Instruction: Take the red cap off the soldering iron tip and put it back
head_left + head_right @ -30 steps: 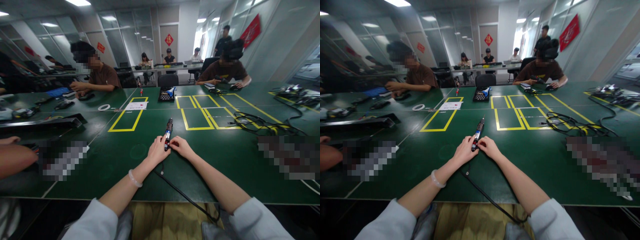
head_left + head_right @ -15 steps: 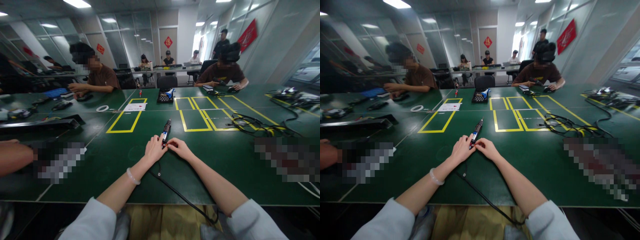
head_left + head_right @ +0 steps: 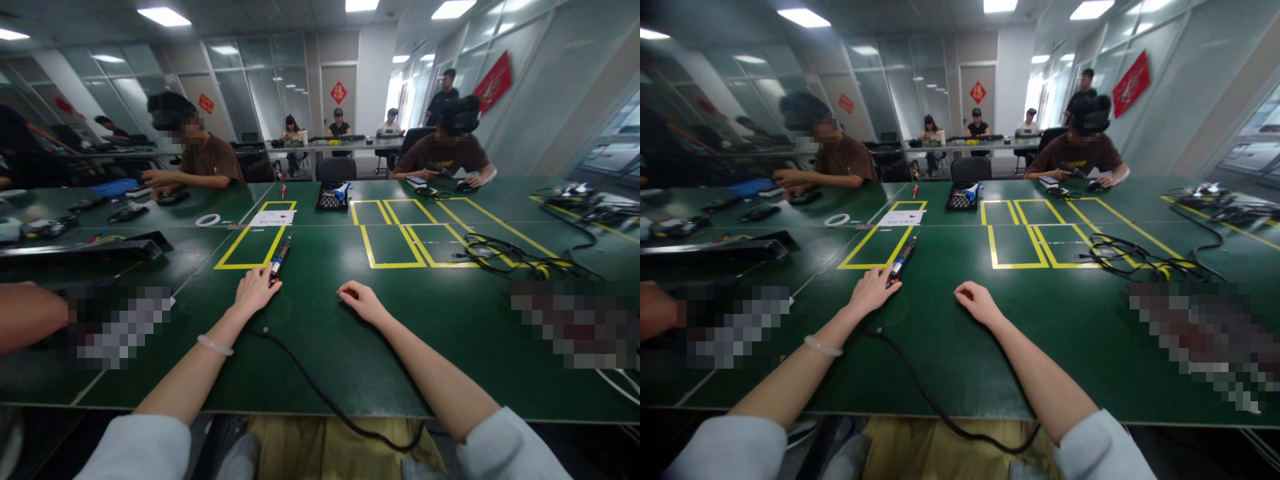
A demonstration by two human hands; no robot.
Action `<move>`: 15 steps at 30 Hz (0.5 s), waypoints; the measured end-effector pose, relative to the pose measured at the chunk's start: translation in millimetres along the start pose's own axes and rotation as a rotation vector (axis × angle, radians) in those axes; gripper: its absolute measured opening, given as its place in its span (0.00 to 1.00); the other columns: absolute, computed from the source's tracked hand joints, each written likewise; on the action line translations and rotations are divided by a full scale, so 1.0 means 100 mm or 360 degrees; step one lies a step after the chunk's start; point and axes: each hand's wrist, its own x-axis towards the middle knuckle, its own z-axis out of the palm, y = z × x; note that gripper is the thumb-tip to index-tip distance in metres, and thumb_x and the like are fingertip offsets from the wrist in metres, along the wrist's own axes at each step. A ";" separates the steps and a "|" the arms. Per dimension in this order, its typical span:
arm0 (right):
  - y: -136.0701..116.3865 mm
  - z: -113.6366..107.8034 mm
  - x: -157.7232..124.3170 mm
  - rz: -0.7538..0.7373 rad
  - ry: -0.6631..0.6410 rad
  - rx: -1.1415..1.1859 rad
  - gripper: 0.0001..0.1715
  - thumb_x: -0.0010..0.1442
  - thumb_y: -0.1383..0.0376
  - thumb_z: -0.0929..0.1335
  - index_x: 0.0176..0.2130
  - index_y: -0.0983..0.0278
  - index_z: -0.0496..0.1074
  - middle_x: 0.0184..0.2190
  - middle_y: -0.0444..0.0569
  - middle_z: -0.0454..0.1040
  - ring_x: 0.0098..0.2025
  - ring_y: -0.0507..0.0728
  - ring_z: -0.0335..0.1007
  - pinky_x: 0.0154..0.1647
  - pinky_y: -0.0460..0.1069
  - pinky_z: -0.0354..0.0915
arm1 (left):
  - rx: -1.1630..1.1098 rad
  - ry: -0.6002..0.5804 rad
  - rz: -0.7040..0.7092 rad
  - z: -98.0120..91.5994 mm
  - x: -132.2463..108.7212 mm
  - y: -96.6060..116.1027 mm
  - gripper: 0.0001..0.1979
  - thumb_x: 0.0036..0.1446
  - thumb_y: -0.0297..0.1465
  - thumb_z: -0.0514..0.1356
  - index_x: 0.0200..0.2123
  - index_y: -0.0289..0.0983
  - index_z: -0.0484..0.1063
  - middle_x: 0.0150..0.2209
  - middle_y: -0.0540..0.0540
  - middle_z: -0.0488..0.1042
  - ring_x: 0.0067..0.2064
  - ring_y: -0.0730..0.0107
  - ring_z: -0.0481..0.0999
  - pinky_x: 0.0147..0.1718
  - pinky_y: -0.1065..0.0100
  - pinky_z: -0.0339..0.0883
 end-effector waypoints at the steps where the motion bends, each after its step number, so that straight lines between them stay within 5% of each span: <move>1: 0.00 0.00 0.00 0.0000 -0.0004 -0.0004 0.11 0.61 0.61 0.65 0.38 0.63 0.74 0.32 0.46 0.74 0.32 0.53 0.67 0.36 0.48 0.63 | 0.0008 -0.0014 -0.0037 0.01 0.04 -0.12 0.34 0.60 0.49 0.47 0.65 0.39 0.53 0.55 0.34 0.62 0.53 0.47 0.65 0.48 0.55 0.61; 9: -0.04 -0.01 0.00 0.0017 -0.0032 -0.0031 0.10 0.61 0.61 0.65 0.38 0.64 0.74 0.31 0.46 0.74 0.31 0.53 0.67 0.35 0.47 0.62 | 0.0014 -0.0083 -0.0322 0.08 0.30 -0.92 0.35 0.59 0.51 0.47 0.63 0.38 0.55 0.57 0.31 0.61 0.55 0.43 0.65 0.48 0.53 0.62; 15: -0.06 0.00 0.01 0.0020 -0.0031 -0.0038 0.10 0.61 0.62 0.65 0.37 0.65 0.74 0.31 0.46 0.73 0.31 0.52 0.66 0.35 0.47 0.61 | 0.0122 0.0122 -0.0369 0.06 0.23 -0.95 0.30 0.60 0.46 0.49 0.60 0.35 0.60 0.52 0.32 0.67 0.50 0.48 0.69 0.47 0.56 0.63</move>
